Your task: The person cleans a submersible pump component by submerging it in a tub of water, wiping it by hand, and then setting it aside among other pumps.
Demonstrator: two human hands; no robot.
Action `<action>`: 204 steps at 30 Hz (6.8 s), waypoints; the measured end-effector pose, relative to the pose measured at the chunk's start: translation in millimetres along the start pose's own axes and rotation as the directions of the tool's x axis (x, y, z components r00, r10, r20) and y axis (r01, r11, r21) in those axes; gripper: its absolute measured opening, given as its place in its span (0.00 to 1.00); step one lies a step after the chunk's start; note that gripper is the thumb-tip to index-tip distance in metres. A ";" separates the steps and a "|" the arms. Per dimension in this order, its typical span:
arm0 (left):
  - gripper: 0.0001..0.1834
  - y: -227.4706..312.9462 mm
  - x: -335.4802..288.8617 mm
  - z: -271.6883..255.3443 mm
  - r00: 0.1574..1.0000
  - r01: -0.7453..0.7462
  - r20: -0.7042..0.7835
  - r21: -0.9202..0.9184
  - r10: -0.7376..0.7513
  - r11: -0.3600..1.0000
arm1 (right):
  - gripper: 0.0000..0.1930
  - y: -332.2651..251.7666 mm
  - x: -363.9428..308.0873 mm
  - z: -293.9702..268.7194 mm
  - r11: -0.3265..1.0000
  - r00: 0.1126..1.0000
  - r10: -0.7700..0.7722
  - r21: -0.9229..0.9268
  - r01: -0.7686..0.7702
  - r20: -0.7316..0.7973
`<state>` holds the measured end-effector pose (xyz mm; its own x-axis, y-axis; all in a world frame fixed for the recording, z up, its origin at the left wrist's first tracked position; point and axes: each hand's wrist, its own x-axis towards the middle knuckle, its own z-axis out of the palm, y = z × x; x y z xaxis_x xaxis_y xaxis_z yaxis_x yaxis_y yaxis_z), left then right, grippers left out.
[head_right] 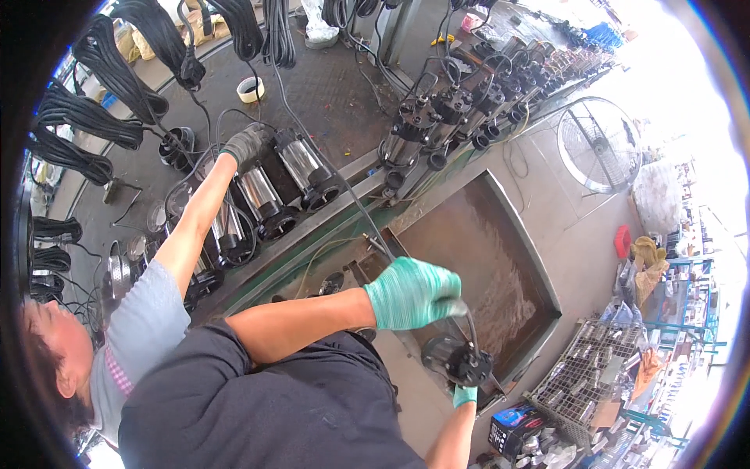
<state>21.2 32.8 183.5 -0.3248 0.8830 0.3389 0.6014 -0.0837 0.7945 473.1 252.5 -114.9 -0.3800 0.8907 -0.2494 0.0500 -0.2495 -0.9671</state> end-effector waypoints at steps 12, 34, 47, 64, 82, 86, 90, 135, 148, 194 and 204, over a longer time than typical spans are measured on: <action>0.15 -40.5 47.5 -190.9 0.736 0.236 -0.667 0.095 -0.114 0.967 | 0.21 -208.1 -23.0 323.0 0.936 0.876 0.170 -0.352 -0.001 0.451; 0.17 -317.1 40.2 -253.1 0.608 0.770 -0.601 0.290 -0.518 0.568 | 0.26 -182.7 107.2 673.9 0.707 0.763 0.433 -0.706 0.042 0.480; 0.04 -170.6 28.6 -73.2 0.814 0.126 -0.571 -0.008 -0.108 0.992 | 0.18 -150.6 60.7 306.0 0.554 0.992 -0.091 -0.823 0.125 0.089; 0.27 -227.5 19.4 117.8 0.873 0.234 0.112 0.758 -0.475 0.609 | 0.14 -69.0 50.7 65.3 -0.075 0.885 -0.305 -0.936 0.345 0.351; 0.31 -232.4 101.9 124.8 0.715 0.307 0.107 0.839 -0.690 0.449 | 0.18 -81.3 109.5 69.7 0.025 0.879 -0.396 -0.953 0.300 0.267; 0.32 -239.7 128.3 131.3 0.707 0.319 0.101 0.838 -0.700 0.442 | 0.18 -92.9 136.7 68.5 0.014 0.908 -0.333 -0.962 0.274 0.254; 0.33 -240.4 153.0 137.0 0.707 0.323 0.091 0.841 -0.701 0.435 | 0.19 -96.2 165.6 66.9 -0.001 0.893 -0.371 -0.962 0.274 0.255; 0.25 -304.5 320.3 183.7 0.824 0.396 0.032 0.681 -0.565 0.616 | 0.18 -152.6 373.7 43.8 -0.013 0.942 -0.277 -0.981 0.192 0.188; 0.12 -232.8 241.2 89.7 0.841 0.415 -0.472 0.246 -0.265 0.876 | 0.20 -144.7 372.9 34.8 0.025 0.956 -0.236 -0.982 0.185 0.174; 0.31 -256.0 220.8 165.6 0.589 0.804 0.129 0.008 -0.798 0.595 | 0.24 -240.9 248.5 166.8 0.559 0.994 0.106 -0.827 -0.053 0.008; 0.34 -303.7 214.6 164.0 0.553 0.573 0.283 0.554 -0.783 0.605 | 0.36 -253.3 256.9 186.2 0.443 0.976 0.216 -0.886 -0.134 -0.040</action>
<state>-111.5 323.5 -67.7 -0.4443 0.6850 -0.5774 0.5816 0.7108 0.3956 190.8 473.7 75.3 -0.3233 0.8302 -0.4541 0.8919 0.1070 -0.4395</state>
